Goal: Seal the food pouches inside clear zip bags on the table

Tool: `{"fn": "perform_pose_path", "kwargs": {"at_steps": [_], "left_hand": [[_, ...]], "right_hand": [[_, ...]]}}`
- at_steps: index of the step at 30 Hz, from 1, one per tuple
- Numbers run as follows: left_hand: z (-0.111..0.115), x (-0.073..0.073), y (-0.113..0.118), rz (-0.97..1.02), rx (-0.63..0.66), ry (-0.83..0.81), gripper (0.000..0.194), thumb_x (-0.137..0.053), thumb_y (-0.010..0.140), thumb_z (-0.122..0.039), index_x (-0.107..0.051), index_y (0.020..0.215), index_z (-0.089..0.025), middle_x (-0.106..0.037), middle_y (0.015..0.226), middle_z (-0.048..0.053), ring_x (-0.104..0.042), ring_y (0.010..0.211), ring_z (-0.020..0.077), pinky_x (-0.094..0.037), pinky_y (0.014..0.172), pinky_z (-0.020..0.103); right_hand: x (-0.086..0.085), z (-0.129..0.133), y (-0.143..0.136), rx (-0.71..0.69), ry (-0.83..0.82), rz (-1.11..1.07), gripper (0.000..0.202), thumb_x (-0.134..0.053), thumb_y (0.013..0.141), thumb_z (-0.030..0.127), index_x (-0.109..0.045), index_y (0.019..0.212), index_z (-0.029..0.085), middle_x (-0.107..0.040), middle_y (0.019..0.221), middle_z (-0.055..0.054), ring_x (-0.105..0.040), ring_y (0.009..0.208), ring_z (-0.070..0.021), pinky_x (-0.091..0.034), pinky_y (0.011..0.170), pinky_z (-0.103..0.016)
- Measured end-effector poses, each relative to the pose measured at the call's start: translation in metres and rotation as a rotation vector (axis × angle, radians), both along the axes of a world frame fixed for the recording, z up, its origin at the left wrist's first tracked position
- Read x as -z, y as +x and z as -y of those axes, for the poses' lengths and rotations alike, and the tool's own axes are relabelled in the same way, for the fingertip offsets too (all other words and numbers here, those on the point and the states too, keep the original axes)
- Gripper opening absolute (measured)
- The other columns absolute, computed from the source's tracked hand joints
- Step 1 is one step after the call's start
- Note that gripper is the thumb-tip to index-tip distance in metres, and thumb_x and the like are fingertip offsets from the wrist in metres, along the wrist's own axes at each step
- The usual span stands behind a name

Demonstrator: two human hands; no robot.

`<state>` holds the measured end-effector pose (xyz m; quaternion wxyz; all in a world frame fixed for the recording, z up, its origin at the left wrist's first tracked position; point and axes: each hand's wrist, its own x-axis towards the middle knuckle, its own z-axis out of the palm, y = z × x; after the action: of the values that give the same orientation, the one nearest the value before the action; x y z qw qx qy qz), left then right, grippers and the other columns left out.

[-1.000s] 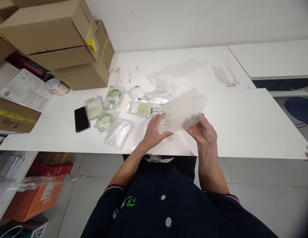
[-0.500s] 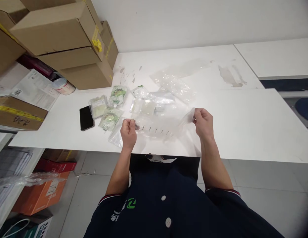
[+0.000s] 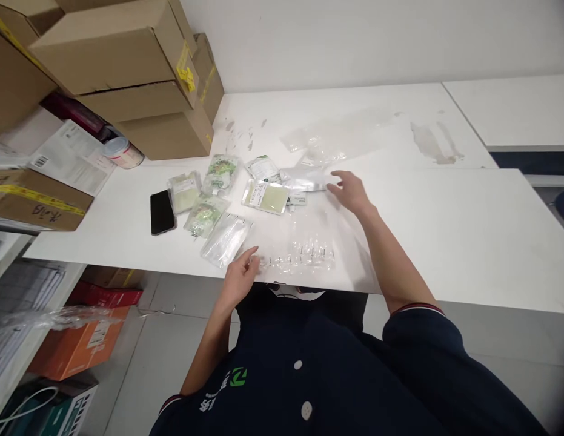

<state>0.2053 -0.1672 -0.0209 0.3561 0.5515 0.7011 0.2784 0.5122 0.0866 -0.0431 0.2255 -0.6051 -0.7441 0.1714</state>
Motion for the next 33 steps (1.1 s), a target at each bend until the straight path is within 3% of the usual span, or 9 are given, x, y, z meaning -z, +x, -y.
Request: {"fn": "perform_pose_path", "kwargs": {"at_steps": [2, 4, 6, 11, 16, 19, 23, 28, 33], "left_hand": [[0.004, -0.006, 0.001, 0.007, 0.198, -0.037, 0.059, -0.056, 0.09, -0.044, -0.047, 0.146, -0.026, -0.075, 0.099, 0.005, -0.067, 0.07, 0.0165, -0.054, 0.062, 0.028], [0.007, -0.012, 0.003, 0.011, 0.391, -0.03, 0.071, -0.059, 0.089, -0.039, -0.031, 0.154, -0.032, -0.065, 0.133, 0.007, -0.069, 0.082, 0.0167, -0.057, 0.069, 0.028], [0.007, -0.014, 0.005, -0.045, 0.497, 0.011, 0.074, -0.056, 0.09, -0.031, -0.023, 0.156, -0.035, -0.052, 0.148, 0.006, -0.069, 0.092, 0.0171, -0.058, 0.075, 0.029], [0.0, 0.007, 0.016, -0.453, 0.409, 0.269, 0.051, -0.036, 0.092, -0.011, -0.054, 0.137, -0.023, -0.074, 0.109, 0.007, -0.069, 0.086, 0.0203, -0.055, 0.075, 0.034], [-0.012, 0.02, 0.031, -0.732, 0.434, 0.536, 0.038, -0.039, 0.094, -0.008, -0.068, 0.117, -0.021, -0.074, 0.087, 0.006, -0.065, 0.074, 0.0183, -0.046, 0.066, 0.031], [-0.015, 0.016, 0.045, -0.829, 0.492, 0.709, 0.036, -0.045, 0.092, -0.005, -0.069, 0.113, -0.021, -0.07, 0.072, 0.003, -0.06, 0.064, 0.0157, -0.038, 0.058, 0.03], [-0.012, 0.013, 0.065, -0.885, 0.602, 0.866, 0.031, -0.053, 0.087, -0.004, -0.069, 0.11, -0.019, -0.057, 0.054, -0.002, -0.053, 0.053, 0.0142, -0.029, 0.054, 0.031], [-0.005, 0.022, 0.079, -0.869, 0.678, 0.875, 0.017, -0.057, 0.082, -0.005, -0.068, 0.089, -0.015, -0.055, 0.054, -0.001, -0.053, 0.053, 0.0155, -0.027, 0.055, 0.033], [-0.005, 0.036, 0.088, -0.847, 0.719, 0.786, 0.016, -0.056, 0.082, -0.007, -0.062, 0.07, -0.016, -0.055, 0.055, 0.002, -0.052, 0.056, 0.0171, -0.022, 0.055, 0.032]], "right_hand": [[0.003, 0.002, -0.022, -0.127, 0.007, 0.156, 0.057, -0.055, 0.088, 0.027, -0.046, 0.144, 0.019, -0.038, 0.156, -0.015, -0.039, 0.138, -0.0364, -0.038, 0.107, -0.056], [0.008, 0.0, -0.043, -0.176, 0.039, 0.294, 0.056, -0.047, 0.091, 0.017, -0.042, 0.147, 0.023, -0.029, 0.162, -0.01, -0.025, 0.146, -0.0366, -0.029, 0.11, -0.059], [0.012, -0.007, -0.056, -0.214, 0.074, 0.358, 0.052, -0.036, 0.094, 0.01, -0.046, 0.143, 0.023, -0.038, 0.157, -0.009, -0.027, 0.145, -0.0342, -0.027, 0.11, -0.058], [-0.002, -0.014, -0.048, -0.15, 0.148, 0.312, 0.035, -0.034, 0.094, 0.011, -0.061, 0.116, 0.015, -0.066, 0.121, -0.018, -0.052, 0.119, -0.0323, -0.034, 0.102, -0.053], [-0.047, 0.035, -0.017, 0.209, 0.167, -0.279, 0.027, -0.036, 0.099, 0.038, -0.057, 0.101, 0.021, -0.062, 0.089, -0.009, -0.06, 0.089, -0.0245, -0.048, 0.083, -0.046], [-0.059, 0.089, -0.021, 0.08, -0.211, -0.806, 0.036, -0.047, 0.092, 0.059, -0.053, 0.086, 0.023, -0.054, 0.074, -0.004, -0.057, 0.071, -0.0179, -0.051, 0.067, -0.038], [-0.038, 0.153, -0.056, -0.105, -0.622, -1.144, 0.047, -0.062, 0.078, 0.069, -0.049, 0.075, 0.024, -0.051, 0.07, 0.0, -0.051, 0.065, -0.0156, -0.048, 0.06, -0.034], [-0.005, 0.17, -0.061, -0.069, -0.463, -1.024, 0.04, -0.054, 0.089, 0.061, -0.049, 0.076, 0.023, -0.047, 0.07, 0.003, -0.041, 0.062, -0.0128, -0.037, 0.057, -0.028], [-0.011, 0.11, 0.018, 0.174, 0.093, -0.534, 0.035, -0.047, 0.094, 0.052, -0.044, 0.073, 0.024, -0.046, 0.07, 0.0, -0.048, 0.071, -0.0179, -0.046, 0.081, -0.042]]}}
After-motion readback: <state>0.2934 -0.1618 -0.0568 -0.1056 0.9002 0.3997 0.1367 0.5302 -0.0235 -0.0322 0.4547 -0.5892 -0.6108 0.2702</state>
